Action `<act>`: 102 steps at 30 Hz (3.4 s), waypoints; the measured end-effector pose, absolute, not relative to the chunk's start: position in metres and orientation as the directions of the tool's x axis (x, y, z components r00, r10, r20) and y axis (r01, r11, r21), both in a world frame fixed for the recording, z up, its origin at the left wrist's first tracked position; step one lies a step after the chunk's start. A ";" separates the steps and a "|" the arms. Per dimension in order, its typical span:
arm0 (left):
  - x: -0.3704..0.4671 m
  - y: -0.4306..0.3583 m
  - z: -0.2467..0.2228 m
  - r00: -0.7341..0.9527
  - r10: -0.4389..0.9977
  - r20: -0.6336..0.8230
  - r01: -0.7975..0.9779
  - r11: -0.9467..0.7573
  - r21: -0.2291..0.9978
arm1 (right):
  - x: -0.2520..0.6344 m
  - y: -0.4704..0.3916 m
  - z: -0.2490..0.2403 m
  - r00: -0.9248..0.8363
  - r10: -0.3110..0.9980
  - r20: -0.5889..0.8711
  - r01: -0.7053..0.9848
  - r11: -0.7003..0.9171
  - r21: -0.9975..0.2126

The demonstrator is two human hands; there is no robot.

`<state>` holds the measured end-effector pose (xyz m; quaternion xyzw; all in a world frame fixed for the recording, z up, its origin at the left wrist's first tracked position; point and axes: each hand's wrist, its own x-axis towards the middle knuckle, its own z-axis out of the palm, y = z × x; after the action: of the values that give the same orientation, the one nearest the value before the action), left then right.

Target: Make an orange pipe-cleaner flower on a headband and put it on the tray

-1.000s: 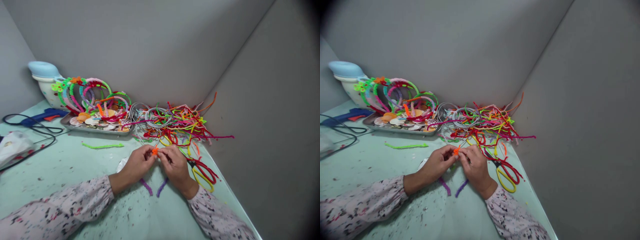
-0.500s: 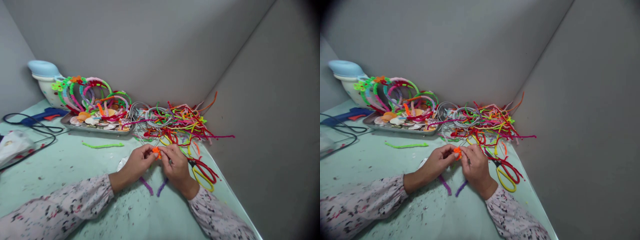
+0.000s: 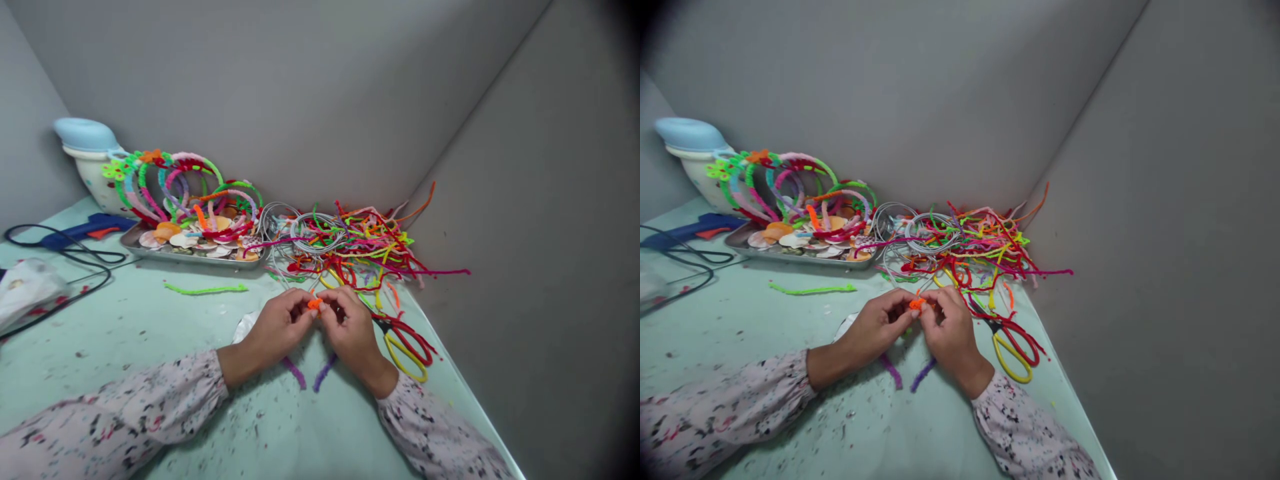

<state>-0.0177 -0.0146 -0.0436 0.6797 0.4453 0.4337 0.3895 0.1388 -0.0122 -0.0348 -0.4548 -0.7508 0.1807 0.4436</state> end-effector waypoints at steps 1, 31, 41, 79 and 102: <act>-0.018 -0.015 -0.043 0.226 0.941 0.251 0.275 -0.309 0.911 | 0.139 -0.012 -0.035 -0.188 0.854 0.486 0.515 0.507 -0.691; -0.025 -0.005 -0.034 -0.002 0.994 0.109 0.086 -0.109 0.990 | 0.146 -0.007 -0.037 -0.257 0.914 0.315 0.523 0.406 -0.750; -0.023 -0.006 -0.034 -0.023 0.997 0.076 0.052 -0.075 0.996 | 0.147 -0.015 -0.034 -0.676 0.706 0.212 0.613 0.698 -0.369; -0.019 -0.007 -0.041 0.069 0.997 -0.026 -0.264 0.043 0.963 | 0.134 -0.014 -0.032 -0.256 0.962 -0.094 0.323 -0.006 -0.946; -0.017 -0.009 -0.036 0.058 0.997 -0.057 -0.324 0.073 0.943 | 0.136 -0.012 -0.039 -0.311 0.948 -0.064 0.238 0.013 -0.971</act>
<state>-0.0174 -0.0090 -0.0357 0.4057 0.4146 0.5467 0.6038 0.1359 -0.0118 -0.0395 -0.4759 -0.6233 0.5169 0.3434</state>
